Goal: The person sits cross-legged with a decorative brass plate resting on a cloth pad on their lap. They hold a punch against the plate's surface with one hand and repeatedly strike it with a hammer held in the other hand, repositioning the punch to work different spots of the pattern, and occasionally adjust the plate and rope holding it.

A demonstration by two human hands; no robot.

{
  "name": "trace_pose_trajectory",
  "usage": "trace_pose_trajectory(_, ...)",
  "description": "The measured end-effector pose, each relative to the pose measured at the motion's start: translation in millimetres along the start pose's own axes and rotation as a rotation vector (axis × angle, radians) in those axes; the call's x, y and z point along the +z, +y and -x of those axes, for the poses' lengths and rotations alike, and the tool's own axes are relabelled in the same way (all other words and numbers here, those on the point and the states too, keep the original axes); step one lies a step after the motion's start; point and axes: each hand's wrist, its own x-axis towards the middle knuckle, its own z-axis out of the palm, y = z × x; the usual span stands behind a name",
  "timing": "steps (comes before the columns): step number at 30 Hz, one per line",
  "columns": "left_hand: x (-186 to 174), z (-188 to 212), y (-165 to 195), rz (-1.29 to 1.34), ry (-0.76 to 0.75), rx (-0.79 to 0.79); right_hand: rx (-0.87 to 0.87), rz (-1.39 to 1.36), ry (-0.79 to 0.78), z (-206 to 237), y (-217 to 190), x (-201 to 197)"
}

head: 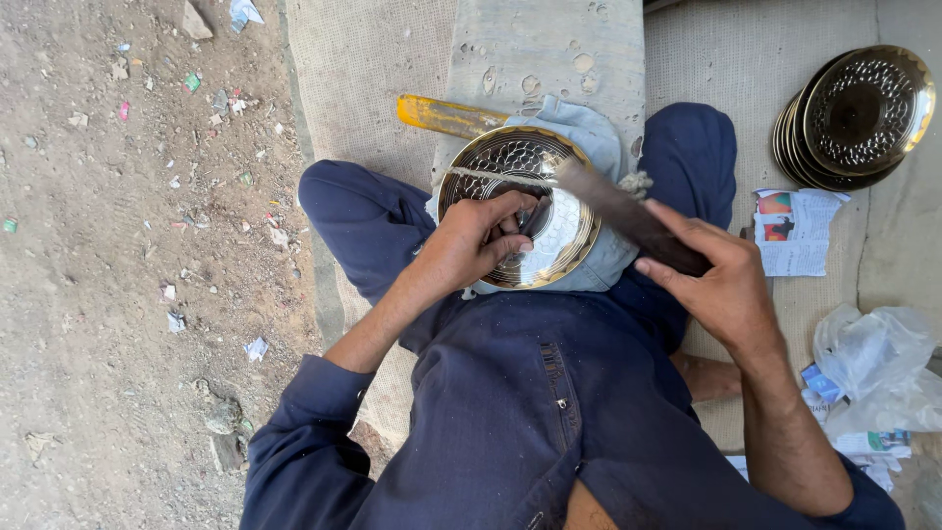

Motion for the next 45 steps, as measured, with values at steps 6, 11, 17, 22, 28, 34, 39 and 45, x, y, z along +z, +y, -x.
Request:
trace_pose_trajectory(6, -4, -10, -3, 0.055, -0.149, 0.023, 0.016, -0.172, 0.069, 26, 18, 15)
trace_pose_trajectory(11, -7, -28, -10, 0.034, -0.318, 0.194, 0.079, -0.063, 0.055, 55, 39, 35)
trace_pose_trajectory(17, -11, -36, -8, -0.035, -0.475, 0.224, -0.001, -0.035, 0.365, 90, 64, 61)
trace_pose_trajectory(22, -13, -40, -4, -0.036, -0.517, 0.372, -0.041, -0.148, 0.465, 101, 80, 79)
trace_pose_trajectory(28, -13, -44, 2, -0.097, -0.578, 0.247, -0.039, -0.245, 0.423, 97, 79, 81)
trace_pose_trajectory(34, -12, -35, 2, -0.073, -0.445, 0.241, 0.044, -0.349, 0.357, 84, 56, 66)
trace_pose_trajectory(39, -9, -23, -1, -0.075, -0.240, 0.299, 0.022, -0.155, 0.171, 59, 35, 39)
trace_pose_trajectory(45, -5, -5, 1, -0.086, -0.017, 0.042, 0.029, 0.043, -0.015, 10, 12, 5)
